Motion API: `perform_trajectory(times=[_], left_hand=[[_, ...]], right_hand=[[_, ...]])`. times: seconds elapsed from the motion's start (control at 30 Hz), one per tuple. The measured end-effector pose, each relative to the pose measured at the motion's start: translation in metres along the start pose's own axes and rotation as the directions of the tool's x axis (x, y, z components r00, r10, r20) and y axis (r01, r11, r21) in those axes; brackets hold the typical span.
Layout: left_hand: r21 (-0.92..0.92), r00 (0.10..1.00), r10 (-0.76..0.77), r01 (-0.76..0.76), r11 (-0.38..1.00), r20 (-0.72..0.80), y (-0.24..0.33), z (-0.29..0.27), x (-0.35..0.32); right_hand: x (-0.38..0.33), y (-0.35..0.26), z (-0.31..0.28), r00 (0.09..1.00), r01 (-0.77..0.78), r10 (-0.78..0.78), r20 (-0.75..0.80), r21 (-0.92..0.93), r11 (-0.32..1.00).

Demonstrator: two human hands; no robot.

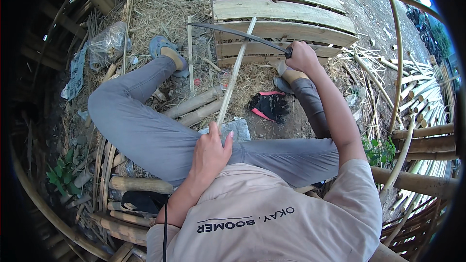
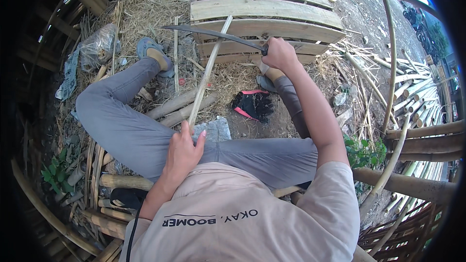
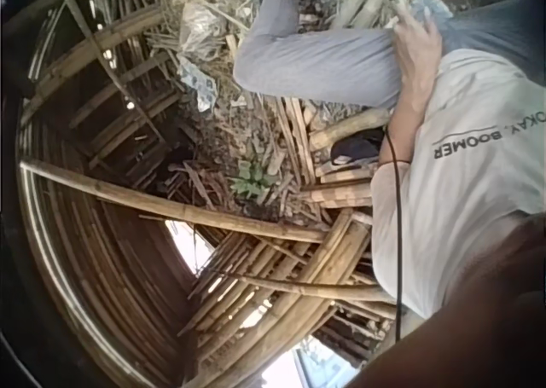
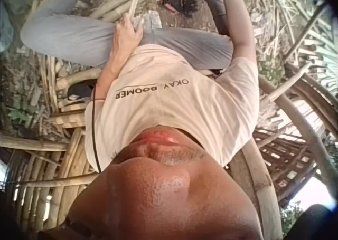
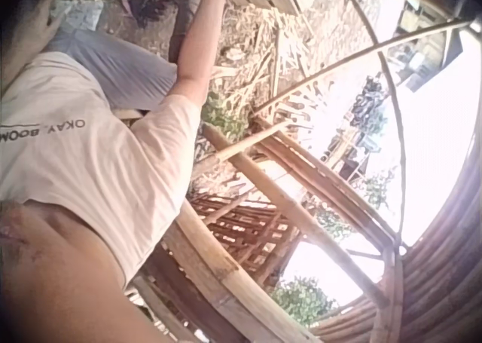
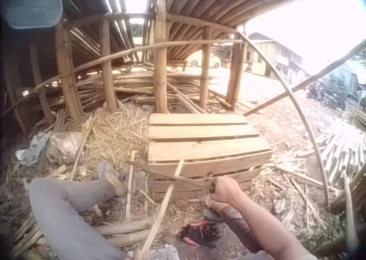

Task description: The person holds a bamboo strip with one hand and scrapes along its surface using a curved blade.

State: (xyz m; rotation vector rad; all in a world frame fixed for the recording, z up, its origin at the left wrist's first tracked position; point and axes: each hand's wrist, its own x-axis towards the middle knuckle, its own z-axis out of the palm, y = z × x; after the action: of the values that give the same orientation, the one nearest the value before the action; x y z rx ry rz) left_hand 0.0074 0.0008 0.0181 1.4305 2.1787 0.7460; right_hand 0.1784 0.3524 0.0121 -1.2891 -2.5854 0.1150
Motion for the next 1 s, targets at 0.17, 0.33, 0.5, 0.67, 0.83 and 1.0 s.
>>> perform_trajectory(times=[0.17,0.33,0.5,0.67,0.83,1.0], left_hand=[[-0.009,1.0,-0.003,0.003,1.0,0.006,0.0,-0.002,0.001],[-0.03,0.999,-0.03,0.031,0.999,0.026,0.001,-0.004,0.001],[-0.082,0.999,-0.043,0.044,0.996,0.017,-0.004,-0.001,0.002],[-0.068,0.999,-0.031,0.033,0.997,0.025,-0.004,-0.002,0.002],[-0.07,0.998,-0.04,0.042,0.997,0.038,-0.003,-0.003,0.002],[-0.164,0.998,-0.052,0.056,0.985,0.033,-0.002,-0.01,0.005]], right_hand=[[0.001,0.016,-0.002,0.999,-0.035,0.035,0.021,0.008,0.999],[-0.009,0.002,0.002,0.987,-0.031,0.023,0.161,0.051,0.998],[0.002,0.003,0.014,0.996,-0.041,0.036,0.079,0.063,0.997],[0.011,0.015,0.017,0.989,-0.125,0.12,0.089,0.057,0.991],[0.014,0.016,0.018,0.993,-0.115,0.115,0.003,0.01,0.993],[0.013,0.017,0.023,0.996,-0.074,0.074,-0.056,0.0,0.997]])
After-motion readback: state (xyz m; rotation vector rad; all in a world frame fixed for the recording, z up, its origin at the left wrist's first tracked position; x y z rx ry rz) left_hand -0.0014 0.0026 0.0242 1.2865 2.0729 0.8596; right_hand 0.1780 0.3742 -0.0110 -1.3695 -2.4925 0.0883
